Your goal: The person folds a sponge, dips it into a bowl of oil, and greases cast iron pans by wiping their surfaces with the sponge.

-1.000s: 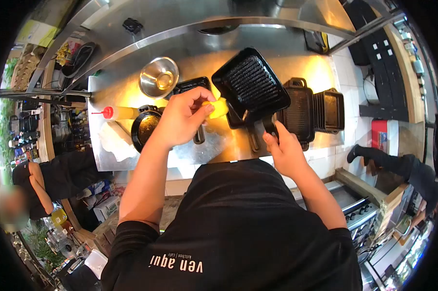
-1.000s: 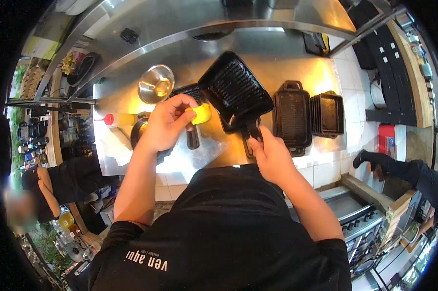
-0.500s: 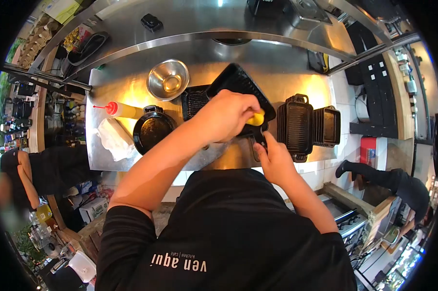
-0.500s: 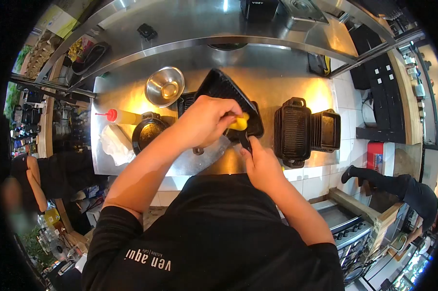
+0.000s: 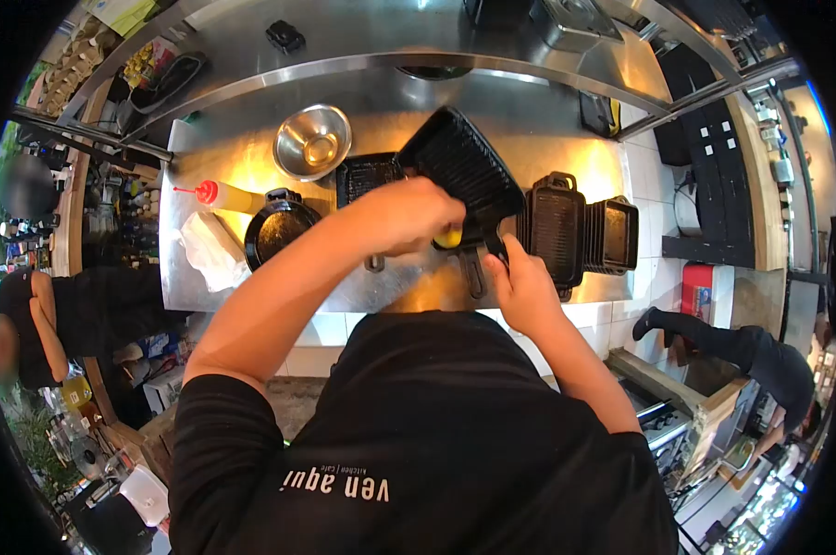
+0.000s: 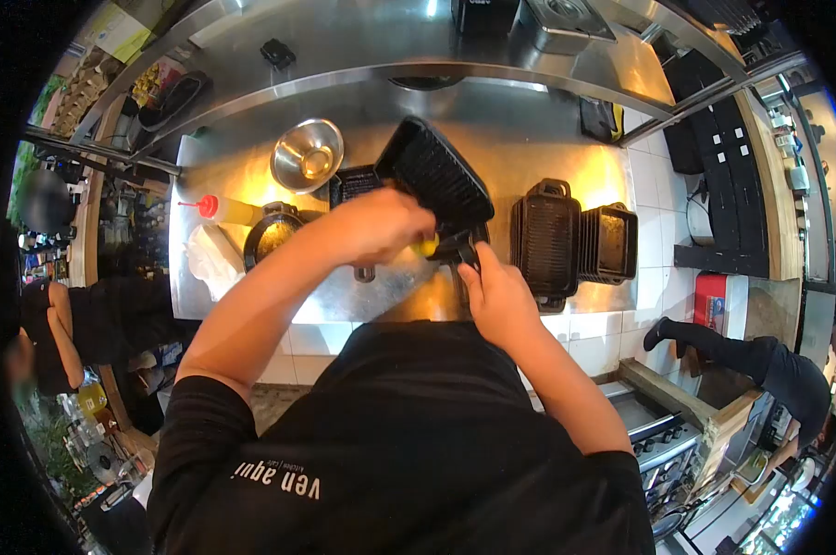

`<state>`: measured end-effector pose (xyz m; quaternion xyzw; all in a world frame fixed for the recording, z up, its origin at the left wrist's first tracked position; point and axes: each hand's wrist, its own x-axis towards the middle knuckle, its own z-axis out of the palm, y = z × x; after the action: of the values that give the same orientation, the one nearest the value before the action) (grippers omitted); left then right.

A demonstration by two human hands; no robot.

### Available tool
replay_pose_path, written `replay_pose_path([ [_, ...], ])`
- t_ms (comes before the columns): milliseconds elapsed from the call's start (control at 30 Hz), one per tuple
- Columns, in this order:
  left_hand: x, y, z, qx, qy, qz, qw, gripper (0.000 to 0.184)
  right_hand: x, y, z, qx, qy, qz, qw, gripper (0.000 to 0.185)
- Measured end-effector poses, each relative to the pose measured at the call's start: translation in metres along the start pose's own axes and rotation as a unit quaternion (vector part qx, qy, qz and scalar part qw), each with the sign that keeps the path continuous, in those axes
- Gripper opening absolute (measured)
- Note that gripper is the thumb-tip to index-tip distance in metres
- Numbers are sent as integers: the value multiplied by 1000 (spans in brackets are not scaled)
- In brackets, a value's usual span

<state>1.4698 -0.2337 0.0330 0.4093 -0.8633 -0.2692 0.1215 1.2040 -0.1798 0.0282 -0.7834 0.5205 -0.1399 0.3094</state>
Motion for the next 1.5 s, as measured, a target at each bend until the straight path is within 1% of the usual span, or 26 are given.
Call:
replay_pose_path([
  [33, 1, 6, -4, -69, 59, 7, 996, 12, 0, 4, -2, -1, -3, 1, 1000, 38],
  [100, 9, 27, -10, -97, 247, 36, 964, 19, 3, 11, -3, 8, -12, -3, 1000, 37],
  [200, 17, 35, 3, -61, 250, 49, 965, 18, 5, 10, -12, 7, -21, -15, 1000, 36],
  [267, 9, 25, 27, 62, 120, -22, 991, 17, 6, 23, -13, -4, 14, -63, 998, 32],
  [300, 3, 21, 35, 62, 124, -24, 990, 17, 9, 30, -14, -7, 12, -67, 998, 32],
  [367, -15, 16, 41, 22, 56, -109, 992, 13, 14, 41, -14, -13, -5, -70, 997, 29],
  [433, -26, 23, 30, -16, 217, -152, 964, 11, 17, 48, -13, -2, 1, -88, 996, 26],
  [500, -19, 34, 22, -71, 376, -264, 885, 9, 15, 54, -11, 8, 8, -96, 995, 26],
  [600, -5, 13, 42, 82, 466, -218, 854, 14, 17, 56, -8, 6, -40, -103, 994, 27],
  [700, 1, 18, 82, 128, 419, -243, 865, 15, 19, 63, 3, 14, -31, -145, 989, 27],
  [833, -10, 44, 129, -21, 288, -225, 931, 7, 17, 70, 14, 2, -43, -164, 986, 32],
  [867, -20, 50, 126, -48, 298, -234, 924, 8, 16, 60, 10, 23, -91, -109, 990, 33],
  [900, -26, 53, 118, -77, 314, -242, 915, 8, 16, 73, 21, 64, -59, -166, 982, 33],
  [967, -36, 48, 94, -65, 406, -261, 873, 12, 18, 71, 20, 44, -92, -141, 985, 32],
  [1067, -39, 28, 87, 11, 432, -272, 860, 12, 22, 62, 19, 35, -116, -138, 983, 34],
  [1133, -31, 34, 94, -80, 347, -349, 867, 14, 30, 66, 32, 33, -94, -167, 981, 37],
  [1167, -30, 33, 108, -122, 363, -309, 871, 16, 33, 61, 33, 27, -85, -166, 982, 38],
  [1200, -31, 43, 110, -135, 342, -318, 874, 18, 36, 48, 30, 26, -102, -143, 984, 39],
  [1233, -35, 41, 113, -145, 280, -328, 891, 18, 37, 44, 37, 28, -97, -137, 985, 39],
  [1300, -56, 30, 122, -112, 136, -305, 936, 18, 35, 45, 52, 13, -3, -170, 985, 28],
  [1333, -72, 15, 138, -105, 147, -300, 937, 20, 41, 42, 56, 92, -79, -103, 987, 28],
  [1367, -89, 5, 154, -107, 152, -287, 940, 22, 44, 33, 62, 149, -98, -67, 982, 29],
  [1400, -108, 5, 143, -129, 136, -315, 930, 23, 57, 55, 90, 152, -88, -86, 981, 30],
  [1433, -128, 6, 131, -149, 121, -343, 919, 26, 57, 17, 76, 203, -160, 4, 966, 27],
  [1467, -147, 6, 121, -168, 105, -371, 907, 29, 63, 34, 97, 375, -211, 138, 892, 21],
  [1500, -163, -8, 123, -172, 175, -336, 909, 27, 66, 34, 104, 390, -228, 184, 873, 15],
])
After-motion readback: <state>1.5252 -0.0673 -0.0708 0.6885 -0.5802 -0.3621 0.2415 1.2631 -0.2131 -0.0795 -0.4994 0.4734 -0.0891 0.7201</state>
